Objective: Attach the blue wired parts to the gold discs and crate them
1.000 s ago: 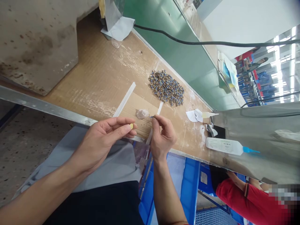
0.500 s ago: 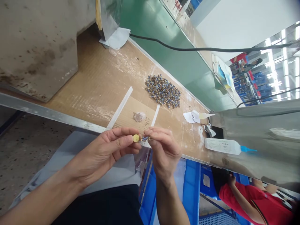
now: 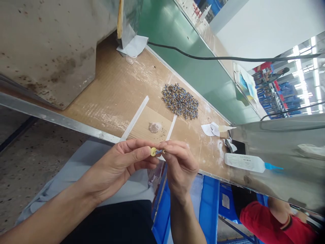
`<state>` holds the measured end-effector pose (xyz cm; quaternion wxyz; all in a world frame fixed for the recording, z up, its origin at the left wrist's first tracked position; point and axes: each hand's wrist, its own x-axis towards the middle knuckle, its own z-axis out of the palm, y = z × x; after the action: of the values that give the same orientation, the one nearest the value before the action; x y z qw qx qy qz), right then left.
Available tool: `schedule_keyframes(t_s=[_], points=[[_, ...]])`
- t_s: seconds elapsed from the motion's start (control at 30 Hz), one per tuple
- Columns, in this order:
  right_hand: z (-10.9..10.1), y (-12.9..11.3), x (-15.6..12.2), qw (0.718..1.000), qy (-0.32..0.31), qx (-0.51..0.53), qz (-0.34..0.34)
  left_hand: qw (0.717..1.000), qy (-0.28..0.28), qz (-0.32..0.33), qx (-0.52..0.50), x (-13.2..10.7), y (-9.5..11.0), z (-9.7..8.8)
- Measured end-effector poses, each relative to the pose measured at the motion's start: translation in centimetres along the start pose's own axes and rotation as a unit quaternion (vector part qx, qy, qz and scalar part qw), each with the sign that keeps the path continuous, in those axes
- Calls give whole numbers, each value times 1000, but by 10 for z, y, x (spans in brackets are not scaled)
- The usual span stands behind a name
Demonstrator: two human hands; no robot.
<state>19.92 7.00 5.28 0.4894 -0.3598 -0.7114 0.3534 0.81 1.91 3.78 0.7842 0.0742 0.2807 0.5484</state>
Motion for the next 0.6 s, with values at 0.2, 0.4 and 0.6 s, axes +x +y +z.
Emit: schedule_keyframes(t_s=[0.2,0.4,0.6], points=[[-2,-1,0,1000,0,9,5,1000,4,-3,3,0,-1,0],[-2,-1,0,1000,-4,-6,-5,1000,10,-3,3,0,-2,1],[-3,-5,2,999,-6,-20,-31,1000,14,2,14,-2,-2,3]])
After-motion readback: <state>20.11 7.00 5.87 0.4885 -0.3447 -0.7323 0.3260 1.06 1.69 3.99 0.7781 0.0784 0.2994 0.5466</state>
